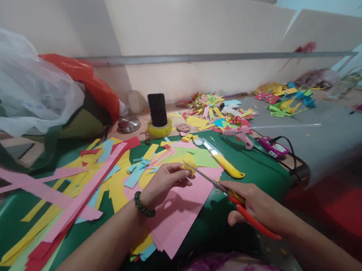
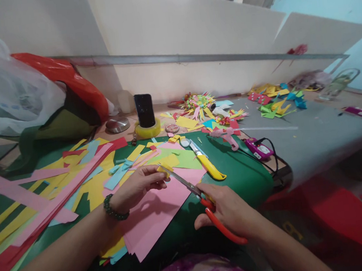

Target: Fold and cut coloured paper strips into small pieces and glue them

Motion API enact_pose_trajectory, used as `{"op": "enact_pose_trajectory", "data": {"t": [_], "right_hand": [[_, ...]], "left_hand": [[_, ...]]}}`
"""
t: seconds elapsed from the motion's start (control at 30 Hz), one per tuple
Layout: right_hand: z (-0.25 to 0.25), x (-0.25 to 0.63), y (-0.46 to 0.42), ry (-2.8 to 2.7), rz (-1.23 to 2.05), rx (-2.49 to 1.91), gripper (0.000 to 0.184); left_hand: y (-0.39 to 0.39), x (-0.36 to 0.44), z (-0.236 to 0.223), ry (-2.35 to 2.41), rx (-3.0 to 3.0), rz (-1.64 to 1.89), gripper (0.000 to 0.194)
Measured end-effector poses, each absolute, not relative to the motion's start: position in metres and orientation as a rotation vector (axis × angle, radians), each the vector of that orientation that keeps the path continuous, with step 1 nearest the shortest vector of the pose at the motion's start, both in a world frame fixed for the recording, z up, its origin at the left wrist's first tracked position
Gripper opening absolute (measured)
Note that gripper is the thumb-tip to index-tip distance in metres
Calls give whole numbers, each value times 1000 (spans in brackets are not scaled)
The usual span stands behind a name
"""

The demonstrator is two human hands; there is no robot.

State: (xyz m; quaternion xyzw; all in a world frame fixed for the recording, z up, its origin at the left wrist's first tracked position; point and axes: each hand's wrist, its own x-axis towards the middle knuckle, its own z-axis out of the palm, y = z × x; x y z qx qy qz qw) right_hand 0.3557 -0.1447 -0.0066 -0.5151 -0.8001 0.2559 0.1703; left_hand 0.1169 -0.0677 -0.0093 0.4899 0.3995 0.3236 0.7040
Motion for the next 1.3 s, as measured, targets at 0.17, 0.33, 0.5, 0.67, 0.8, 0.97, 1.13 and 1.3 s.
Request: {"op": "enact_pose_trajectory", "data": {"t": [0.17,0.33,0.5,0.67,0.8,0.97,1.13,1.3], "right_hand": [[-12,359,-142,-2231,664,-1512,59],[-17,404,-125,-1973,150,-1915,48],[-26,455,-108,-2067,-131,-2189,32],[-51,481,-96,-2136,-99,-2058,27],[-78,499,-83,-2036,-96,-1913,21],[-80,496,-88,-2036,-237,-1900,24],[-18,422,-107,-2096,-252,-1591,33],[37,300,-70,-2324,231,-981,37]], "left_hand": [[-68,115,-10,862,1117,695,28],[-66,112,-6,886,1146,695,25],[-52,89,10,973,1127,925,22],[-43,43,44,1100,1235,1178,27],[-44,13,54,1330,1517,1053,21],[-38,-14,27,1681,1641,710,17],[-35,-25,6,1631,1650,769,21],[-37,-19,3,1335,1541,901,29]]}}
